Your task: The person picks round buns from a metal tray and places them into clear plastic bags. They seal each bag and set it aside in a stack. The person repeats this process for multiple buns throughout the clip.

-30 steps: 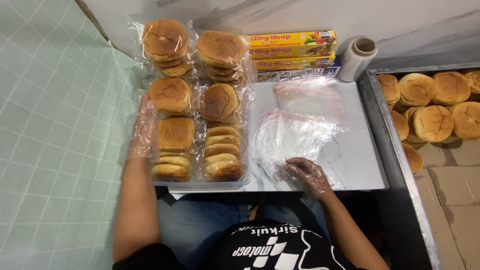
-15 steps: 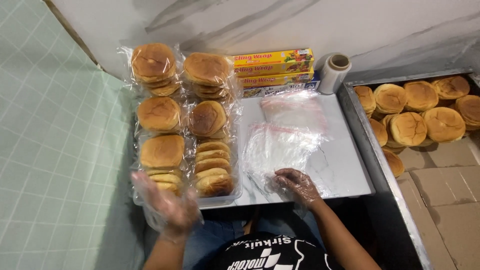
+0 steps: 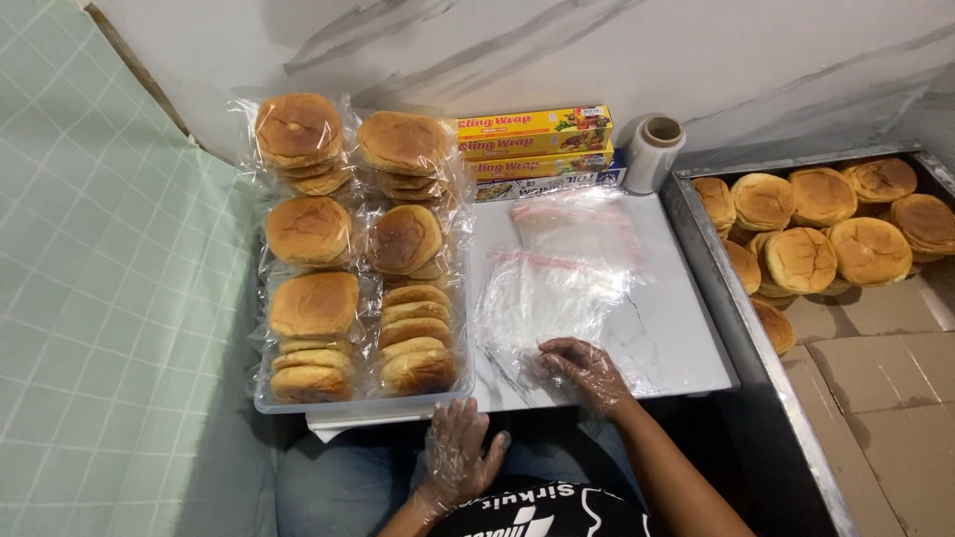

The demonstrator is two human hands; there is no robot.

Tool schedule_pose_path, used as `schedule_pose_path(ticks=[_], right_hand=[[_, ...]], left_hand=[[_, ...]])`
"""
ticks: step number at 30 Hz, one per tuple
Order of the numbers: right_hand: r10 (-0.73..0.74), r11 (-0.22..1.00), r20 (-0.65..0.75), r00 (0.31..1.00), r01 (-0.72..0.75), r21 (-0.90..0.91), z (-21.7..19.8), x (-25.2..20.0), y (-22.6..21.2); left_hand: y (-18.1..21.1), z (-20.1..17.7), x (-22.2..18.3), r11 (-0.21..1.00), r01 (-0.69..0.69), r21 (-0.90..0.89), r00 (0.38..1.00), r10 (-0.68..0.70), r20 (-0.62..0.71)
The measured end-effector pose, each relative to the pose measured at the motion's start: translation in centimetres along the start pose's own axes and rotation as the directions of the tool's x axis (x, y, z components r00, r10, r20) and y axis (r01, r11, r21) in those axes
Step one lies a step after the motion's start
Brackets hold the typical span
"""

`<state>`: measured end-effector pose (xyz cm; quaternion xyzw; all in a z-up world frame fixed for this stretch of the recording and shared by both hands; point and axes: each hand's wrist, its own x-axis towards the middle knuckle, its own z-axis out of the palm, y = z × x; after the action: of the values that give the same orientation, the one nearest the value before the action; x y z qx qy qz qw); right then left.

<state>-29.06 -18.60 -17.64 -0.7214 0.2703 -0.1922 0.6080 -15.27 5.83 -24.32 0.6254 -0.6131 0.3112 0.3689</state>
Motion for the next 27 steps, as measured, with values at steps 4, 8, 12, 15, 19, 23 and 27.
schedule_pose_path(ticks=[4,8,12,15,19,23,27], right_hand=[[0.002,1.000,0.000,1.000,-0.002,0.009,-0.1,0.2,0.4],[-0.009,1.000,0.003,1.000,0.009,0.017,-0.2,0.2,0.7],[0.002,1.000,-0.008,1.000,-0.002,-0.026,0.1,0.0,-0.3],[0.055,0.994,-0.020,0.998,-0.057,-0.092,0.3,-0.1,-0.7],[0.070,0.997,-0.041,0.997,-0.069,0.018,0.5,-0.3,-0.8],[0.042,0.996,-0.010,0.999,-0.041,0.085,0.4,-0.2,-0.2],[0.077,0.997,-0.022,0.997,-0.076,0.016,0.3,-0.4,-0.4]], left_hand=[[0.8,0.9,-0.7,0.995,0.080,0.057,0.988,-0.087,0.128],[1.9,1.1,-1.1,0.993,0.111,0.050,0.984,-0.117,0.137],[2.5,1.5,-2.2,0.991,0.132,-0.002,0.978,-0.130,0.165],[3.1,1.8,-2.6,0.991,0.131,0.034,0.975,-0.135,0.176],[3.6,1.7,-2.5,0.991,0.130,0.033,0.973,-0.134,0.189],[3.6,1.1,-1.9,0.991,0.133,-0.011,0.971,-0.128,0.203],[2.8,-0.3,3.3,0.977,0.119,-0.176,0.981,-0.088,0.172]])
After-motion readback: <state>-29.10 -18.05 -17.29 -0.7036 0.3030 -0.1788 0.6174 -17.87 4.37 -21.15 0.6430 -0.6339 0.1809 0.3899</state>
